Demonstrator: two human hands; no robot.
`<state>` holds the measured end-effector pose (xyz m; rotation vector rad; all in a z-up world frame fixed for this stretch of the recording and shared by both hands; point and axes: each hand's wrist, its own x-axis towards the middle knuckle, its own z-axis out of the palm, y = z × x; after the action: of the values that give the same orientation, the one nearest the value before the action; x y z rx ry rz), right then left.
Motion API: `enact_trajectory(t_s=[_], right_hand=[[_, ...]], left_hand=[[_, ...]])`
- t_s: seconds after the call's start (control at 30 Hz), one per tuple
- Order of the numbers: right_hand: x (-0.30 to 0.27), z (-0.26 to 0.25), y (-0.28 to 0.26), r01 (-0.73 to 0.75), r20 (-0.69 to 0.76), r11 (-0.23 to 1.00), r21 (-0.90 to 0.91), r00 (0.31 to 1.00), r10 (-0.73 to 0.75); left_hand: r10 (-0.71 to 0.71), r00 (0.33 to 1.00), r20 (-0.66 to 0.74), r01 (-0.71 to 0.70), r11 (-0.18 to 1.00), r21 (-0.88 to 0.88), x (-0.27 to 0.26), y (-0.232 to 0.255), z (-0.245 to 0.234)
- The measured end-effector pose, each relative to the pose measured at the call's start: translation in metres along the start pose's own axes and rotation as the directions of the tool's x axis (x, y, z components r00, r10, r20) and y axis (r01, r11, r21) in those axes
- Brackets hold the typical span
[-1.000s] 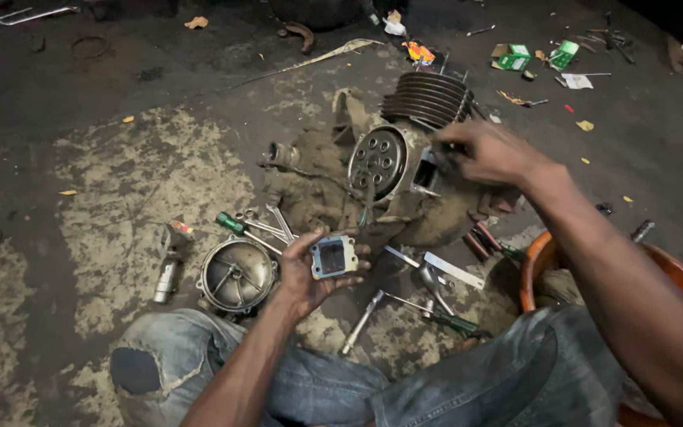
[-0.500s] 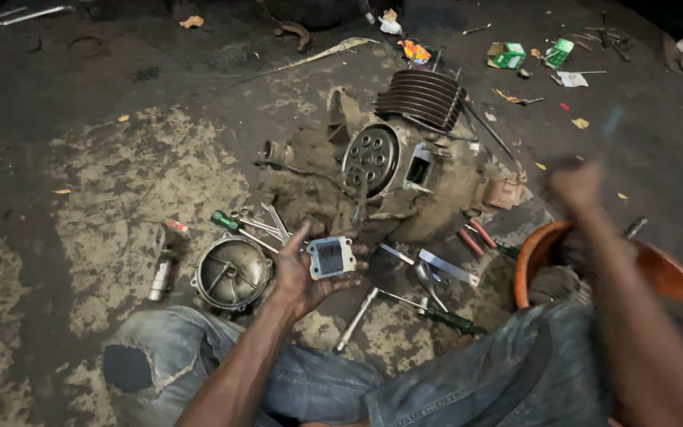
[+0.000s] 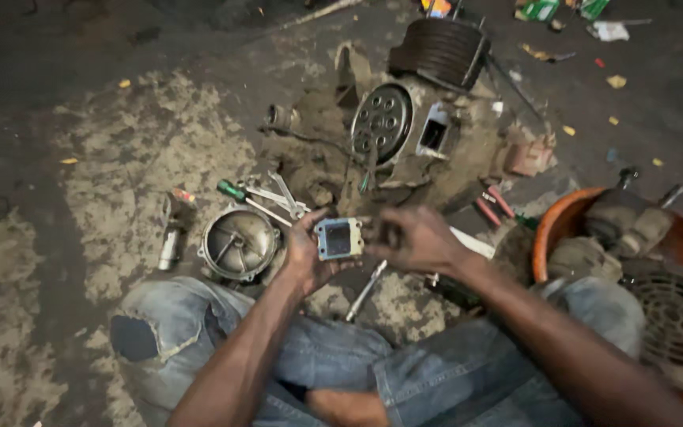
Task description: The person sits on the floor and uses a screwdriver and wrench to remove bolts and a cover from a small engine block. They then use a wrench to loosen and remove additional bolts from the engine casing.
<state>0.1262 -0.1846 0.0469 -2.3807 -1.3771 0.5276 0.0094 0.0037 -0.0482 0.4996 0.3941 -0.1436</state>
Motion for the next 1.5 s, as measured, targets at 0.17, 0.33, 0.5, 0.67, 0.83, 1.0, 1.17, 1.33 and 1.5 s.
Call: enact_trajectory(t_s=[0.17, 0.33, 0.5, 0.67, 0.83, 1.0, 1.17, 1.33, 1.5], right_hand=[[0.009, 0.009, 0.007, 0.337, -0.295, 0.941, 0.024, 0.902, -0.315], [0.012, 0.02, 0.01, 0.293, -0.224, 0.953, 0.076, 0.936, -0.27], [0.009, 0.029, 0.011, 0.341, -0.33, 0.934, 0.107, 0.898, -0.29], [0.012, 0.046, 0.016, 0.101, -0.245, 0.961, 0.257, 0.969, -0.036], [0.025, 0.063, 0.034, 0.014, -0.067, 0.812, 0.583, 0.997, 0.03], [0.027, 0.068, 0.036, 0.106, -0.102, 0.858, 0.502, 0.993, -0.063], [0.025, 0.065, 0.033, 0.072, -0.029, 0.77, 0.634, 0.997, -0.069], [0.016, 0.042, 0.041, 0.239, -0.046, 0.766, 0.596, 0.963, -0.264], [-0.001, 0.002, 0.099, -0.185, 0.425, 0.968, 0.171, 0.9, 0.097]], left_hand=[[0.004, 0.993, -0.119, -0.002, 1.0, 0.017, 0.014, -0.011, -0.006], [-0.002, 0.993, -0.115, 0.009, 0.998, 0.061, 0.014, -0.014, -0.006], [0.053, 0.981, -0.184, -0.036, 0.995, 0.092, 0.009, -0.019, 0.0], [0.104, 0.966, -0.236, -0.064, 0.984, 0.169, 0.017, -0.025, -0.008], [0.135, 0.971, -0.195, -0.067, 0.945, 0.319, 0.019, -0.033, -0.013], [0.153, 0.974, -0.165, -0.077, 0.916, 0.394, 0.018, -0.034, -0.01], [0.092, 0.974, -0.205, -0.018, 0.942, 0.334, 0.013, -0.029, 0.004], [0.111, 0.96, -0.256, -0.053, 0.974, 0.222, 0.008, -0.014, 0.006], [0.05, 0.998, 0.034, -0.053, 0.994, 0.093, -0.007, -0.001, 0.012]])
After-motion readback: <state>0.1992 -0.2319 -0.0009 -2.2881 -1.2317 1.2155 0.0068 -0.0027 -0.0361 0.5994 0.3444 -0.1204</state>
